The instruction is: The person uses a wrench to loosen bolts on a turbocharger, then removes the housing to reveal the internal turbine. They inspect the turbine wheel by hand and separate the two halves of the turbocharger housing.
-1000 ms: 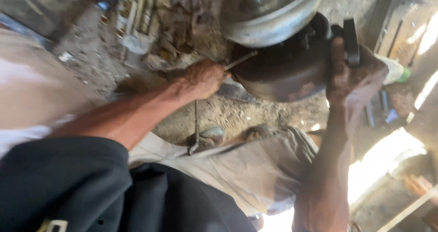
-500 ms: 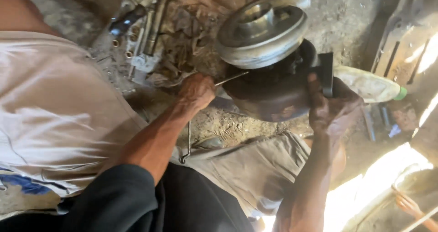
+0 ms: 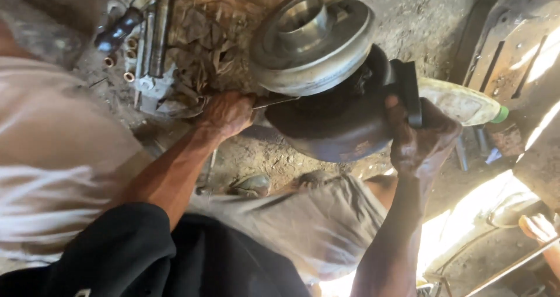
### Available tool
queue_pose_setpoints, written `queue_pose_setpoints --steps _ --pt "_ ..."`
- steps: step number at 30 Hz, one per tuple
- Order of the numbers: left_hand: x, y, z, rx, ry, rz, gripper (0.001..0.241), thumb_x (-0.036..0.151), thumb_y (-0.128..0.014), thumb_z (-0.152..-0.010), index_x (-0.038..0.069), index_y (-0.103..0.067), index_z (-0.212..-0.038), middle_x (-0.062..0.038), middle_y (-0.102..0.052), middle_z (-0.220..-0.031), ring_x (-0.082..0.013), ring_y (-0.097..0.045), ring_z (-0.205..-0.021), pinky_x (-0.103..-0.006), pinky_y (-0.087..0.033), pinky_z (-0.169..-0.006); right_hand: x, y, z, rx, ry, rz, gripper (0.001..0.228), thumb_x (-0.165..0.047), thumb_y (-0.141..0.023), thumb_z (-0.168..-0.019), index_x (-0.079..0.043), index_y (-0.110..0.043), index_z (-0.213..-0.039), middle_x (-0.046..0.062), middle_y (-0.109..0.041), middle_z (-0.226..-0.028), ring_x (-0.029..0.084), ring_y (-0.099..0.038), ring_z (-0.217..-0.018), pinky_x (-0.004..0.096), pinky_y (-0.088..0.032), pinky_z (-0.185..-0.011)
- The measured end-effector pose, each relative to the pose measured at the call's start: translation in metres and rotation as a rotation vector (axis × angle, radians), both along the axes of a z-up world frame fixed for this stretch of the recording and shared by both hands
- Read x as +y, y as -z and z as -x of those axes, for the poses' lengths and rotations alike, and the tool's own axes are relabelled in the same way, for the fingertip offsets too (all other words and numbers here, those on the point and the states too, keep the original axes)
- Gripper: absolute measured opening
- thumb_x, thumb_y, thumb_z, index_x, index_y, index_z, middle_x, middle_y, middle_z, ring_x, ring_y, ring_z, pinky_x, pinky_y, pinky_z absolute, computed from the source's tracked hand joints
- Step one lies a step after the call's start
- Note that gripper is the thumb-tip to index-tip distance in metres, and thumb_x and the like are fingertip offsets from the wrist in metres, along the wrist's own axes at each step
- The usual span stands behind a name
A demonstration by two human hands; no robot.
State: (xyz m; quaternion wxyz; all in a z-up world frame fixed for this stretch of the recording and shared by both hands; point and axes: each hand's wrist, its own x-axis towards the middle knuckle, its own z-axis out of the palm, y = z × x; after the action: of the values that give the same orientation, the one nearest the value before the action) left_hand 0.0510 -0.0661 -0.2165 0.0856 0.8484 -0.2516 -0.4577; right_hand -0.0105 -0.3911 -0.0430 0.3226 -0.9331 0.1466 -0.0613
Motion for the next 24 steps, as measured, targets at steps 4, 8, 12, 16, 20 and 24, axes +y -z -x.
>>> queue_pose_setpoints --steps 4,8,12,16,20,24 --pt "0.001 0.049 -0.02 -0.161 0.176 0.205 0.021 0.021 -0.059 -0.099 0.012 -0.073 -0.086 -0.009 -0.068 -0.066 -0.0244 -0.066 -0.057 -0.0422 -0.054 -0.052 0.006 -0.01 -0.019 0.089 0.022 0.065 0.049 -0.035 -0.066 -0.106 -0.011 -0.054 -0.064 -0.001 -0.045 -0.05 0.01 -0.032 -0.039 0.03 -0.023 -0.044" --pt "-0.008 0.031 -0.034 -0.057 0.094 0.225 0.032 0.023 -0.064 -0.093 0.026 -0.077 -0.122 -0.013 -0.077 -0.089 -0.0335 -0.073 -0.077 -0.0506 -0.059 -0.062 0.022 -0.032 -0.028 0.2 0.058 0.029 0.039 -0.041 -0.07 -0.104 -0.011 -0.078 -0.128 0.004 -0.059 -0.061 0.015 -0.047 -0.048 0.03 -0.033 -0.045" --pt "0.006 0.041 -0.029 -0.038 -0.078 0.327 0.037 0.018 -0.06 -0.104 0.006 -0.059 -0.068 -0.011 -0.054 -0.059 -0.0258 -0.053 -0.047 -0.045 -0.042 -0.047 0.026 -0.028 -0.04 0.332 0.164 0.155 0.059 -0.065 -0.062 -0.106 -0.014 -0.06 -0.077 -0.004 -0.043 -0.054 0.009 -0.037 -0.04 0.03 -0.025 -0.037" --pt "0.015 -0.014 -0.046 0.113 -0.182 0.369 0.029 0.036 -0.063 -0.107 0.009 -0.064 -0.117 -0.01 -0.07 -0.089 -0.0179 -0.065 -0.063 -0.0312 -0.055 -0.05 0.035 -0.029 -0.069 0.138 -0.058 0.255 0.025 -0.03 -0.071 -0.116 -0.012 -0.077 -0.132 0.014 -0.074 -0.092 0.016 -0.056 -0.052 0.026 -0.043 -0.04" --pt "0.028 -0.007 -0.037 0.31 -0.14 0.448 0.043 0.049 -0.045 -0.108 0.013 -0.064 -0.121 -0.008 -0.07 -0.106 -0.0196 -0.065 -0.085 -0.0371 -0.059 -0.077 0.056 -0.036 -0.068 0.225 0.012 0.267 0.024 -0.03 -0.071 -0.112 -0.018 -0.077 -0.132 0.011 -0.078 -0.098 0.017 -0.065 -0.065 0.029 -0.055 -0.051" --pt "0.034 -0.005 -0.047 0.435 -0.171 0.526 0.053 0.044 -0.036 -0.107 0.018 -0.045 -0.153 -0.018 -0.045 -0.156 -0.0335 -0.058 -0.128 -0.0521 -0.042 -0.115 0.033 -0.016 -0.063 0.131 -0.005 0.253 0.015 -0.018 -0.077 -0.114 -0.012 -0.078 -0.129 0.017 -0.079 -0.108 0.023 -0.074 -0.08 0.032 -0.066 -0.066"
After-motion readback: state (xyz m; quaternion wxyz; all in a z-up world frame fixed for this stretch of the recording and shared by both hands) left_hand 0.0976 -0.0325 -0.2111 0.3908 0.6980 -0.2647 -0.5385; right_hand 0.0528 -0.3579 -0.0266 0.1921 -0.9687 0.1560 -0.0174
